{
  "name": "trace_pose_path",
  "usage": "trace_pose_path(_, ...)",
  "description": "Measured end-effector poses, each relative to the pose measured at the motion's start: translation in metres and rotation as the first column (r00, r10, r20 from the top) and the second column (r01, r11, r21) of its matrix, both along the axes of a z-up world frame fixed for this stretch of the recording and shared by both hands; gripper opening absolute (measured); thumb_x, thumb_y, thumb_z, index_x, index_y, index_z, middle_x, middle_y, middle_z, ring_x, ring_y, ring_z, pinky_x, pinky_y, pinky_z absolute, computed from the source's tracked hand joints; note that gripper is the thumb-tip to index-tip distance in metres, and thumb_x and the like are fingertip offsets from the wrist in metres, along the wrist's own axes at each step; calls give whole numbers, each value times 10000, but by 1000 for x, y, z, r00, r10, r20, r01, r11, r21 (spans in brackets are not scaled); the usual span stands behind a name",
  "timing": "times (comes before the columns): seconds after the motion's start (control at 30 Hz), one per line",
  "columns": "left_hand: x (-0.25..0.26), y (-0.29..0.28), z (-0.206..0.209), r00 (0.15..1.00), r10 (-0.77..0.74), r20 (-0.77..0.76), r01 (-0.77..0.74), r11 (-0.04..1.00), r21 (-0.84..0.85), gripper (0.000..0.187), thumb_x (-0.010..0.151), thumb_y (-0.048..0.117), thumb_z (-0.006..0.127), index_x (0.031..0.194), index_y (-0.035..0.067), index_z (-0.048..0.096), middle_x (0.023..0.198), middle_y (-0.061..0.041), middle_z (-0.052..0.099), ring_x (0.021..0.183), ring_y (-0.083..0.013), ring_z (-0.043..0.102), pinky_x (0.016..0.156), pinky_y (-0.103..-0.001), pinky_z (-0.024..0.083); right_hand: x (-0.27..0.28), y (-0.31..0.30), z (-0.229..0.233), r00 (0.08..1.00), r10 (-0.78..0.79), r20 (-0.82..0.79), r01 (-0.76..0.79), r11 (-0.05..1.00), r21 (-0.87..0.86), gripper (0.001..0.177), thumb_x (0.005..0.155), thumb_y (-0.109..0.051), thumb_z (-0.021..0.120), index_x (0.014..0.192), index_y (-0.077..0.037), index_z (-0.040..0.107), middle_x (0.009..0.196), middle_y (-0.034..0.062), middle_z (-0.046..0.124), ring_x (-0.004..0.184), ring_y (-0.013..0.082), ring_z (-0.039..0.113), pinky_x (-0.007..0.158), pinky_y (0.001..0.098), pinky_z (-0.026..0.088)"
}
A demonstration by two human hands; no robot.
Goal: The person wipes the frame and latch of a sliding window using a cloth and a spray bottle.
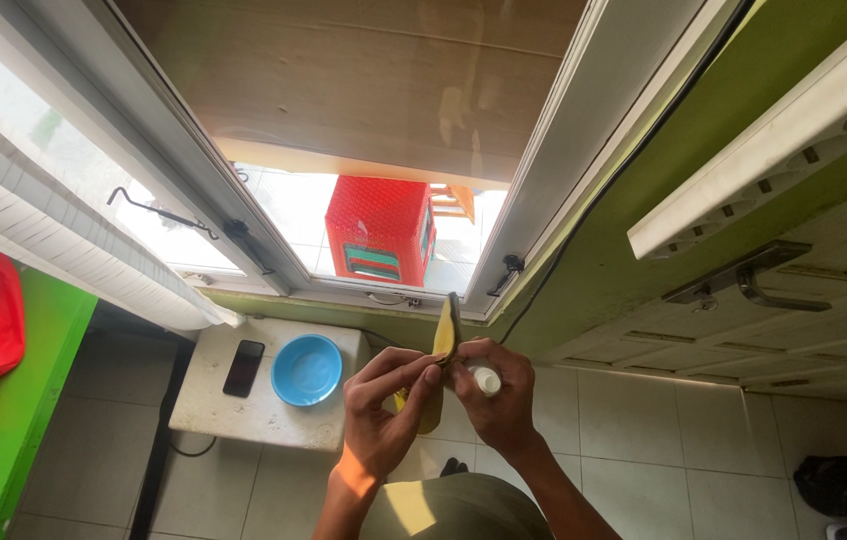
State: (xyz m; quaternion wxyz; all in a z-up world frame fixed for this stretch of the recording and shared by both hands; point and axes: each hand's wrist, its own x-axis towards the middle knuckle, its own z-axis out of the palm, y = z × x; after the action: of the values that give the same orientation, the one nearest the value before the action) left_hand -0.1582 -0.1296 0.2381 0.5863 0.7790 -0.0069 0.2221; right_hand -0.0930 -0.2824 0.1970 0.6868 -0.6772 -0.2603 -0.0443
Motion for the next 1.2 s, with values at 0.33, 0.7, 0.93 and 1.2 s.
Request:
trace_pose_path(0.33,-6,2,-1,997,-43,70,31,986,163,223,876,14,763,1099,27,767,975,-83,741,805,-188,745,685,-303,587,-9,0,1,999,-27,-17,27,1000,-15,74,899,-25,693,897,-15,620,768,32,657,673,87,631,587,251,516)
trace_pose_path(0.7,-15,-6,1,1000,-21,8,19,973,231,232,883,17,740,1114,35,755,944,-88,720,788,-225,736,671,-328,583,-16,-4,4,985,-97,145,112,989,-99,104,889,-35,714,915,-35,613,752,59,666,642,130,664,579,278,528)
trace_pose_path(0.93,-20,-11,-5,999,-32,-20,36,967,253,215,918,23,700,1133,11,710,993,-101,702,831,-262,731,697,-351,582,-18,-10,0,989,-58,133,72,992,-102,131,881,-37,722,974,-54,631,770,41,680,635,117,670,569,279,534)
trace_pose_path(1.2,-23,-15,-13,999,-17,28,8,953,304,144,961,41,639,1095,-12,634,1038,-139,648,886,-307,670,739,-395,546,-13,-25,-6,971,220,-94,-224,974,-33,215,916,-21,631,1119,-15,699,881,71,746,775,114,710,689,275,595)
